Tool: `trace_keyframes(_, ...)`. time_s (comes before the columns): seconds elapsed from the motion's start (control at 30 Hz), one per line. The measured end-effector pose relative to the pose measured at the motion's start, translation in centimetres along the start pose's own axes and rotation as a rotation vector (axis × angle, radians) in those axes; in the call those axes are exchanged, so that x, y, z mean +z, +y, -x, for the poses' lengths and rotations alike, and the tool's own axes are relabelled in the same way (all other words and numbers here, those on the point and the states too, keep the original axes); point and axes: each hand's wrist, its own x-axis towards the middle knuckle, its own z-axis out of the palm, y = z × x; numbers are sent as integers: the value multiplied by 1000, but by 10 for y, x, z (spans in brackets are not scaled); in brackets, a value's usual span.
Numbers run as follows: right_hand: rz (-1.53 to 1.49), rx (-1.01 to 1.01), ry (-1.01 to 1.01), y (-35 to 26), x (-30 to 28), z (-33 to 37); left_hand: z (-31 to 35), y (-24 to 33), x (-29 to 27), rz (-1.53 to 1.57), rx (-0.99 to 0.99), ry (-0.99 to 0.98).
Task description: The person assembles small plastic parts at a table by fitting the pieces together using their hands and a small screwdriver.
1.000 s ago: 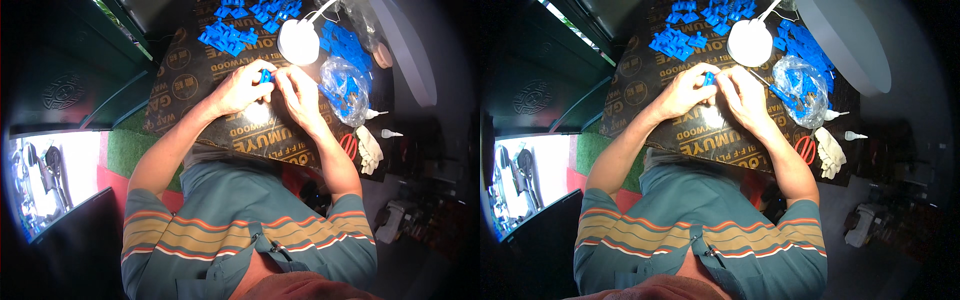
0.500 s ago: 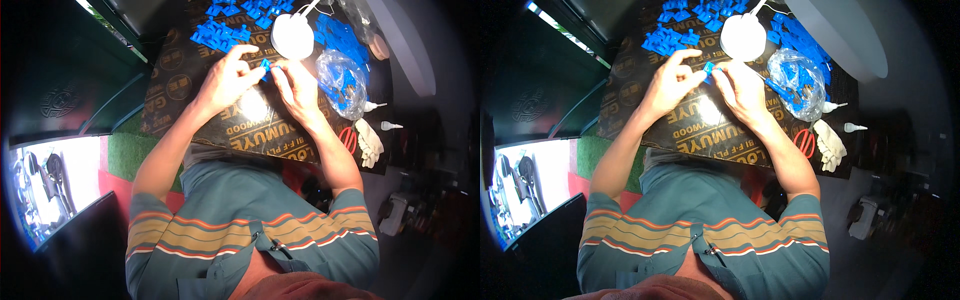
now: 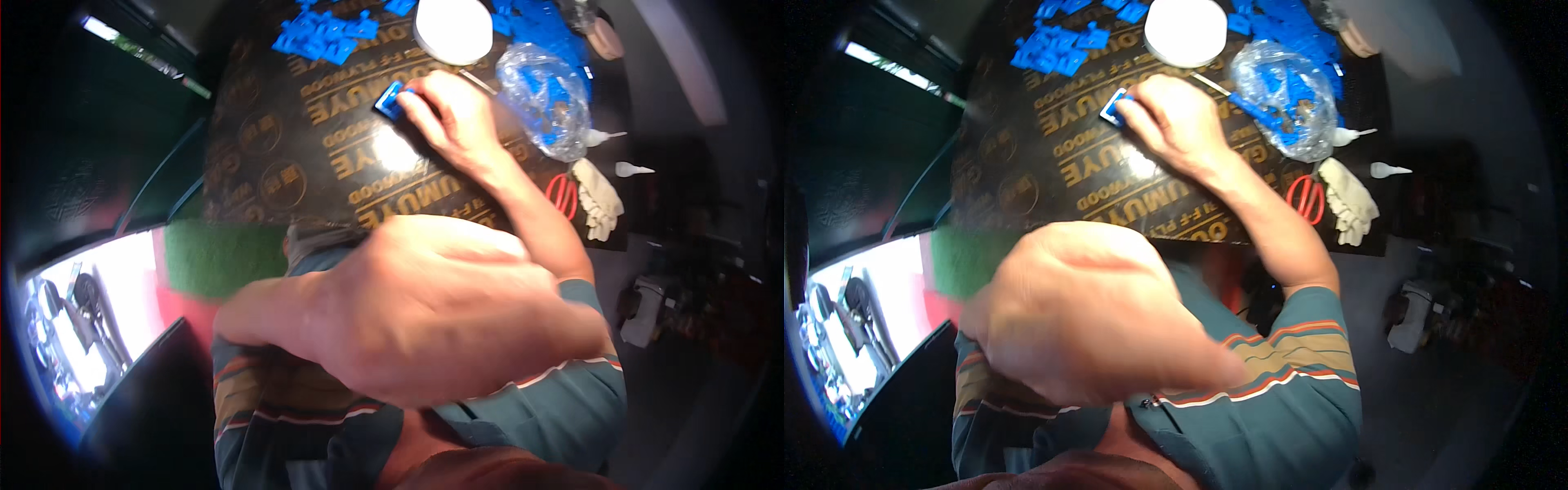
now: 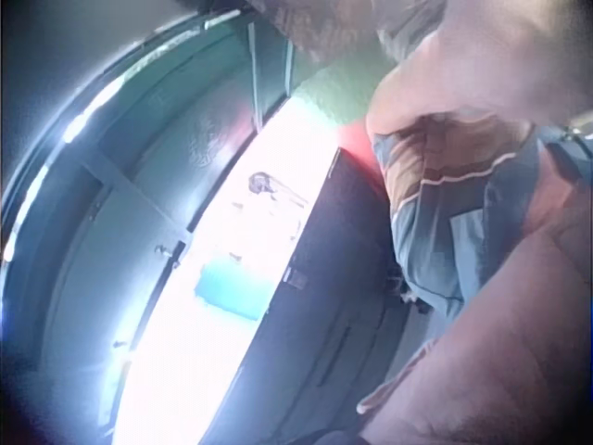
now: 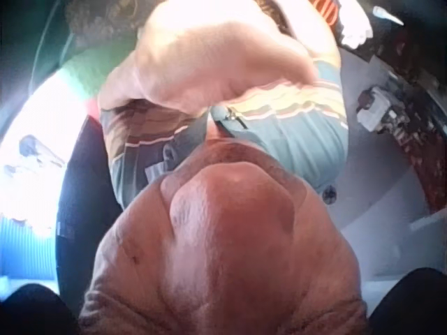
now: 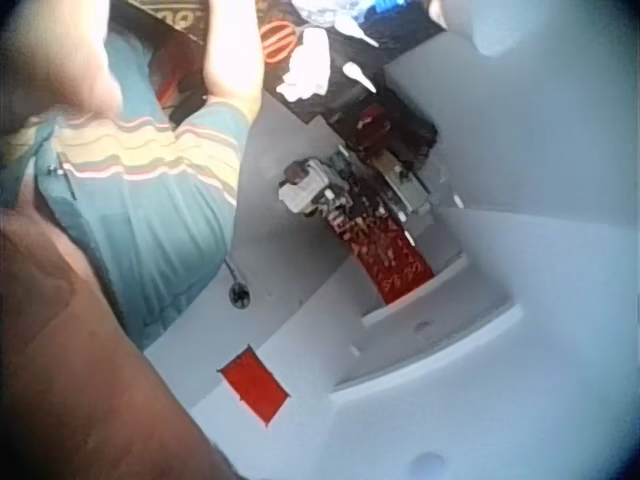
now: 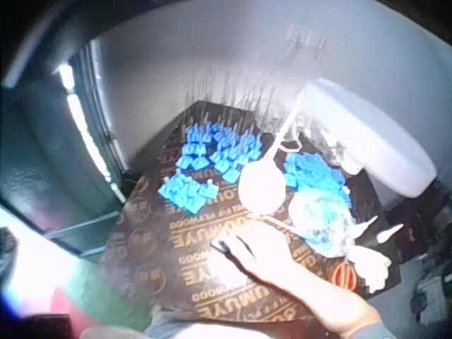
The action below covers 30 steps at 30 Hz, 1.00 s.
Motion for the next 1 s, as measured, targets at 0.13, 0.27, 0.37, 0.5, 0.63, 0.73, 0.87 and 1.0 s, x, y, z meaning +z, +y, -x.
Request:
trace_keyframes(0.13,85,-24,7,2,-4,7,-3,7,19,102,169,40)
trace_keyframes(0.27,16,39,-75,-18,-14,-3,3,17,44,82,80,9)
trace_keyframes(0.37,6,37,-57,-27,-10,-5,14,19,26,79,37,-4)
trace_keyframes(0.5,43,26,-64,-26,-18,3,17,17,7,143,13,-62)
trace_keyframes(0.63,2,-15,-47,-23,-24,8,7,30,47,170,-29,-121)
trace_keyframes(0.73,-68,-64,-57,-24,-18,4,16,45,52,178,-49,-136)
trace_keyframes(0.87,-110,-128,32,-8,-2,9,16,47,44,279,-38,-182)
trace_keyframes(1.0,-119,-156,34,-13,4,12,21,48,46,320,-50,-186)
